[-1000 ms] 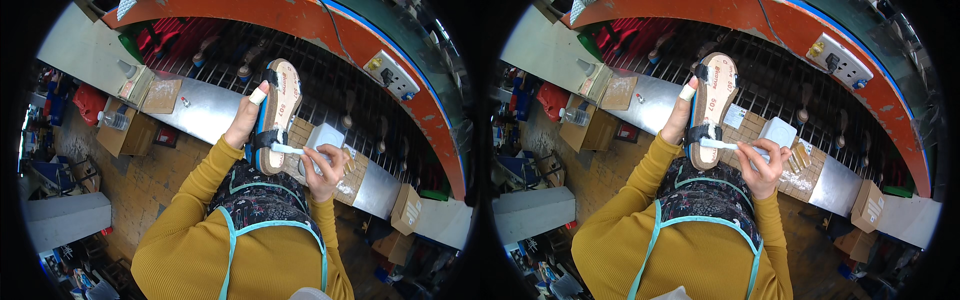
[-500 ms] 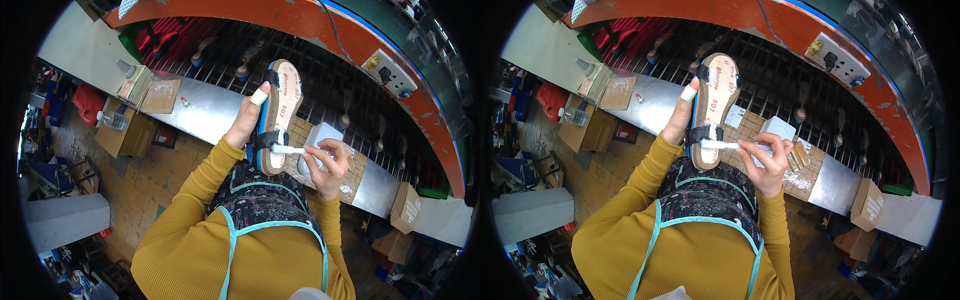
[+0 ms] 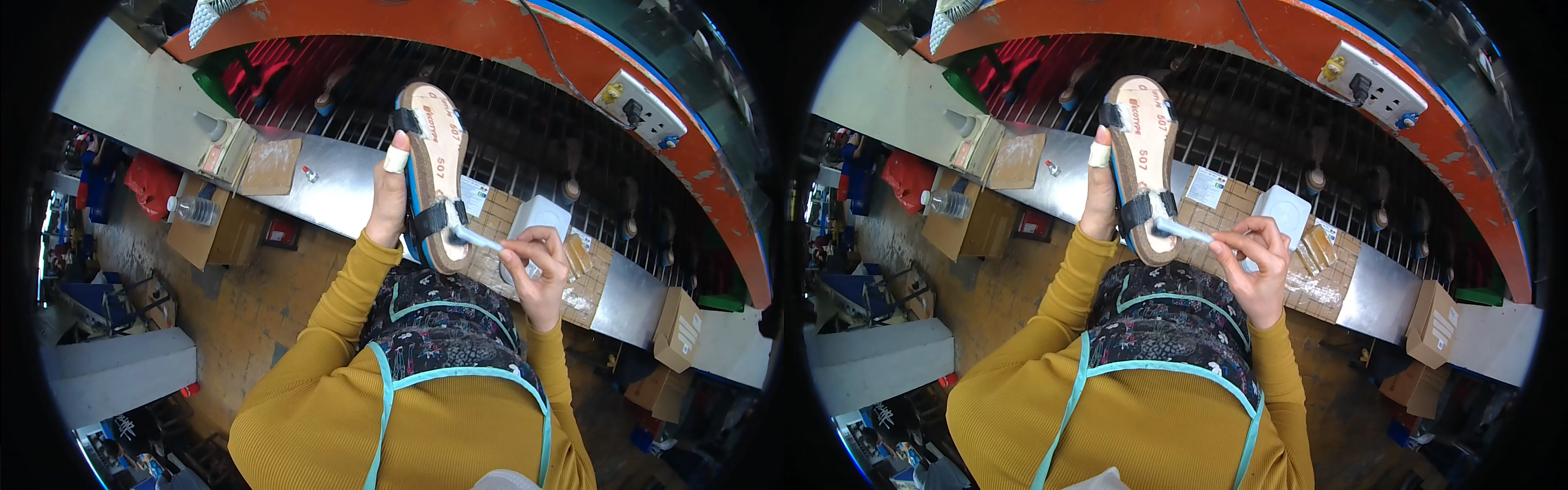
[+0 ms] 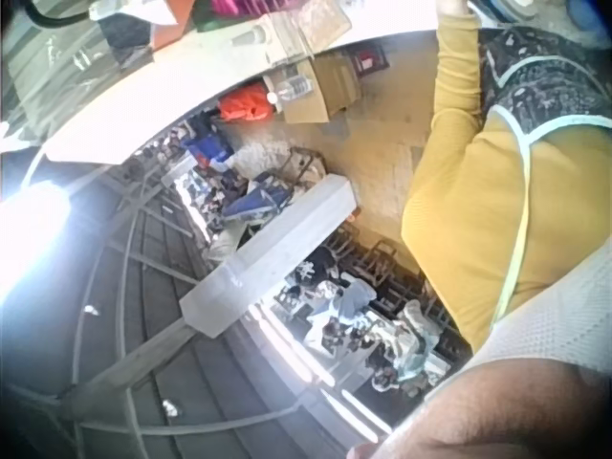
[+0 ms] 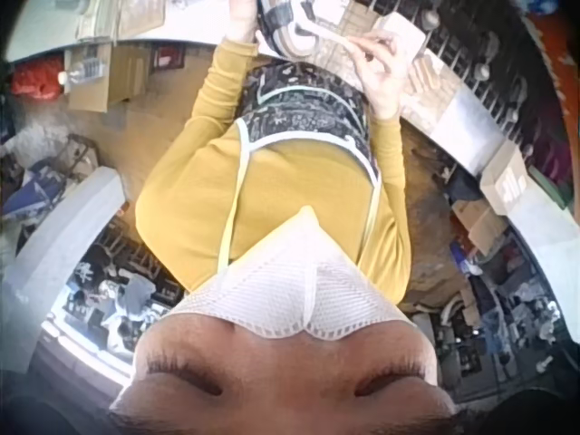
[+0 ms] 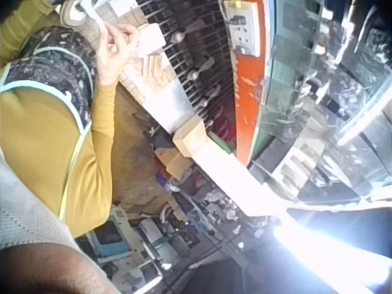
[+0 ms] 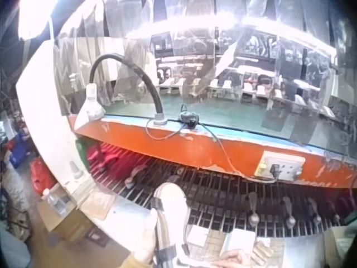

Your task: The person cleans the sole of a blue and white sandal using a toothbrush and a white cleaning solution. They repeatedly dip the brush into the solution and scrub the sole, rotating the sandal to reach different areas.

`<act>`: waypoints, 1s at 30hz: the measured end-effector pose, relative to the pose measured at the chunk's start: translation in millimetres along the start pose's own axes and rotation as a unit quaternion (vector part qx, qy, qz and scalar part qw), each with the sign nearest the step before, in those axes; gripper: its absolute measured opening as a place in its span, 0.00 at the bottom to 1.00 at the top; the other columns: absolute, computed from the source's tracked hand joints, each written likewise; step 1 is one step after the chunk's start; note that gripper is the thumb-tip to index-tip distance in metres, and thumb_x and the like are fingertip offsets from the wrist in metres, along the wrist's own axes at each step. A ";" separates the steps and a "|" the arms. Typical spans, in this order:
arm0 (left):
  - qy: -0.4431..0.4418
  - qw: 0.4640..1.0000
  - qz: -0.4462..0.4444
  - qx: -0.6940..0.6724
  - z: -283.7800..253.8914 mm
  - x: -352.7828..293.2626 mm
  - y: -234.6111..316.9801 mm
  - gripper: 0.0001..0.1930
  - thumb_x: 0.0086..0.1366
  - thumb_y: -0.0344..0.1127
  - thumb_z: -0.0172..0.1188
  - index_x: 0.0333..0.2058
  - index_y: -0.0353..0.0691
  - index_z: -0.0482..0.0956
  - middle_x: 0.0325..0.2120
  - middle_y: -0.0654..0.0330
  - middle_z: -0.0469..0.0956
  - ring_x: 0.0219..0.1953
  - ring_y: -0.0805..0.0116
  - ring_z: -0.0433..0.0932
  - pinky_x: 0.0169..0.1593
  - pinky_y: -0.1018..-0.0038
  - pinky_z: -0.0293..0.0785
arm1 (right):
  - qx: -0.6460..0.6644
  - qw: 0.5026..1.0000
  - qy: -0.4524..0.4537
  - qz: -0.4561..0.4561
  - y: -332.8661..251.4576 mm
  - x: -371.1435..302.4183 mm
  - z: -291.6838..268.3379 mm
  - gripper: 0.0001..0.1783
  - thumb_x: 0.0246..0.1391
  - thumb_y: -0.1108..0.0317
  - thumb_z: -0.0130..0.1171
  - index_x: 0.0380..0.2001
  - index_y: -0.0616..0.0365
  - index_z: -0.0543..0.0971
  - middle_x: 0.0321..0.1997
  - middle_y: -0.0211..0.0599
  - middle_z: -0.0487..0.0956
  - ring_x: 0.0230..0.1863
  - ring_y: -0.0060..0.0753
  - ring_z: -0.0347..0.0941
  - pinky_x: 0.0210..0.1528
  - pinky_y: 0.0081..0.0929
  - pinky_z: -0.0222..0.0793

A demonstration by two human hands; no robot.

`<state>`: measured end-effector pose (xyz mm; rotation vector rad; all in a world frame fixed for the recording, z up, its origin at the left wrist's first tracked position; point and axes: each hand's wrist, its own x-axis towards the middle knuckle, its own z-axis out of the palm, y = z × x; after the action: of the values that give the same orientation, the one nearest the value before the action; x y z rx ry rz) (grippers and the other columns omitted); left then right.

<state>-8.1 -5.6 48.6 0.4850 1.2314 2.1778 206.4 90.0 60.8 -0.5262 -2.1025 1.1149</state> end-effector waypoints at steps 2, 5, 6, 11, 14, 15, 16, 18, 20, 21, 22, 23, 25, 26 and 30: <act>0.035 0.998 0.046 0.020 -0.3 -0.5 3.0 0.36 0.67 0.66 0.47 0.47 0.30 0.75 0.37 0.57 0.81 0.36 0.75 0.79 0.41 0.78 0.76 | 0.029 0.999 0.003 0.035 -3.7 -7.1 3.7 0.08 0.45 0.67 0.72 0.31 0.55 0.87 0.33 0.28 0.76 0.22 0.17 0.65 0.39 0.21 0.55; 0.043 0.994 0.097 0.041 -6.8 -1.9 0.7 0.34 0.68 0.64 0.49 0.43 0.29 0.77 0.34 0.60 0.80 0.34 0.77 0.77 0.40 0.79 0.74 | -0.025 0.999 0.017 0.027 -6.2 -11.2 8.6 0.08 0.46 0.67 0.71 0.31 0.55 0.87 0.34 0.28 0.76 0.21 0.17 0.65 0.41 0.22 0.54; 0.051 0.992 0.103 0.059 -6.7 -3.4 1.7 0.34 0.68 0.63 0.49 0.42 0.29 0.77 0.33 0.61 0.80 0.34 0.78 0.76 0.39 0.79 0.73 | -0.048 0.998 0.023 0.017 -6.9 -11.0 9.7 0.08 0.46 0.67 0.71 0.32 0.54 0.87 0.34 0.29 0.76 0.21 0.17 0.65 0.42 0.23 0.54; 0.076 0.980 0.147 0.114 -7.0 -7.2 2.6 0.32 0.68 0.61 0.51 0.37 0.29 0.79 0.30 0.62 0.79 0.32 0.79 0.73 0.35 0.81 0.69 | -0.138 0.988 0.063 -0.042 -8.2 -10.5 16.5 0.10 0.45 0.67 0.72 0.34 0.52 0.87 0.35 0.28 0.76 0.27 0.21 0.68 0.45 0.27 0.51; 0.075 0.977 0.154 0.127 -9.3 -7.0 1.7 0.33 0.68 0.61 0.51 0.37 0.28 0.78 0.30 0.62 0.79 0.32 0.80 0.73 0.35 0.80 0.69 | -0.184 0.974 0.104 -0.079 -7.9 -13.3 21.3 0.12 0.42 0.68 0.74 0.34 0.51 0.87 0.35 0.29 0.76 0.31 0.23 0.70 0.46 0.28 0.50; 0.077 0.977 0.154 0.124 -10.9 -6.4 0.9 0.33 0.68 0.61 0.51 0.38 0.28 0.78 0.30 0.62 0.79 0.32 0.79 0.73 0.35 0.80 0.69 | -0.189 0.971 0.111 -0.095 -7.1 -15.1 22.9 0.13 0.41 0.68 0.74 0.34 0.50 0.87 0.36 0.29 0.76 0.33 0.24 0.70 0.46 0.28 0.50; 0.080 0.978 0.153 0.121 -12.9 -6.2 -0.9 0.33 0.69 0.61 0.51 0.38 0.28 0.78 0.30 0.62 0.79 0.32 0.79 0.73 0.35 0.80 0.69 | -0.193 0.968 0.118 -0.111 -6.8 -16.5 23.9 0.13 0.40 0.68 0.75 0.34 0.50 0.87 0.36 0.29 0.76 0.34 0.24 0.70 0.46 0.28 0.50; 0.086 0.979 0.146 0.116 -17.2 -5.4 -3.1 0.33 0.69 0.61 0.50 0.38 0.28 0.79 0.30 0.62 0.79 0.33 0.79 0.73 0.35 0.80 0.70 | -0.171 0.971 0.098 -0.138 -8.2 -17.1 26.5 0.15 0.38 0.69 0.76 0.34 0.50 0.87 0.36 0.30 0.76 0.34 0.25 0.70 0.46 0.28 0.51; 0.091 0.981 0.131 0.114 -21.0 -4.0 -2.9 0.33 0.69 0.62 0.50 0.39 0.28 0.79 0.30 0.61 0.79 0.34 0.78 0.74 0.36 0.79 0.71 | -0.132 0.979 0.076 -0.138 -8.7 -16.1 28.5 0.16 0.37 0.69 0.76 0.34 0.49 0.87 0.36 0.30 0.76 0.35 0.26 0.70 0.46 0.28 0.52; 0.092 0.984 0.118 0.095 -20.8 -3.5 -1.4 0.34 0.69 0.62 0.50 0.40 0.28 0.78 0.31 0.61 0.80 0.34 0.78 0.75 0.37 0.79 0.72 | -0.130 0.980 0.091 -0.119 -6.5 -14.7 30.1 0.16 0.37 0.69 0.76 0.34 0.49 0.87 0.36 0.30 0.76 0.35 0.26 0.70 0.46 0.28 0.53; 0.094 0.987 0.106 0.076 -18.4 -2.7 2.0 0.34 0.69 0.62 0.49 0.41 0.28 0.78 0.33 0.60 0.80 0.34 0.77 0.76 0.38 0.79 0.73 | -0.128 0.981 0.105 -0.101 -2.6 -13.4 32.6 0.16 0.37 0.68 0.76 0.34 0.49 0.87 0.36 0.30 0.75 0.36 0.26 0.70 0.46 0.27 0.53; 0.096 0.989 0.094 0.056 -18.0 -1.7 3.9 0.34 0.69 0.63 0.49 0.43 0.28 0.78 0.34 0.59 0.80 0.35 0.76 0.76 0.38 0.78 0.73 | -0.127 0.981 0.120 -0.083 0.5 -12.6 34.8 0.16 0.37 0.68 0.76 0.34 0.48 0.87 0.36 0.30 0.75 0.36 0.26 0.69 0.47 0.27 0.53; 0.074 0.995 0.058 0.032 -24.0 3.2 4.4 0.35 0.69 0.64 0.45 0.52 0.32 0.72 0.43 0.56 0.78 0.41 0.71 0.78 0.45 0.75 0.75 | -0.152 0.974 0.108 -0.130 1.3 -13.6 35.2 0.16 0.36 0.68 0.77 0.34 0.48 0.88 0.36 0.30 0.76 0.36 0.28 0.68 0.47 0.28 0.54; 0.064 0.997 0.041 0.019 -25.9 5.0 4.5 0.37 0.69 0.65 0.43 0.57 0.34 0.69 0.47 0.55 0.77 0.44 0.69 0.79 0.49 0.73 0.77 | -0.165 0.970 0.098 -0.152 -0.2 -16.4 33.1 0.16 0.36 0.67 0.77 0.34 0.48 0.88 0.36 0.30 0.76 0.37 0.28 0.68 0.46 0.28 0.54; 0.043 0.998 0.010 -0.050 -23.4 8.9 9.2 0.37 0.69 0.65 0.43 0.56 0.32 0.69 0.44 0.53 0.78 0.43 0.70 0.80 0.47 0.74 0.79 | -0.104 0.979 0.094 -0.150 5.9 -20.2 30.8 0.17 0.35 0.68 0.77 0.34 0.46 0.88 0.37 0.30 0.74 0.39 0.29 0.66 0.46 0.29 0.54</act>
<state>-31.0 -18.7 44.9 0.3677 1.1599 2.2860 197.7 63.6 36.0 -0.3772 -2.0581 0.6550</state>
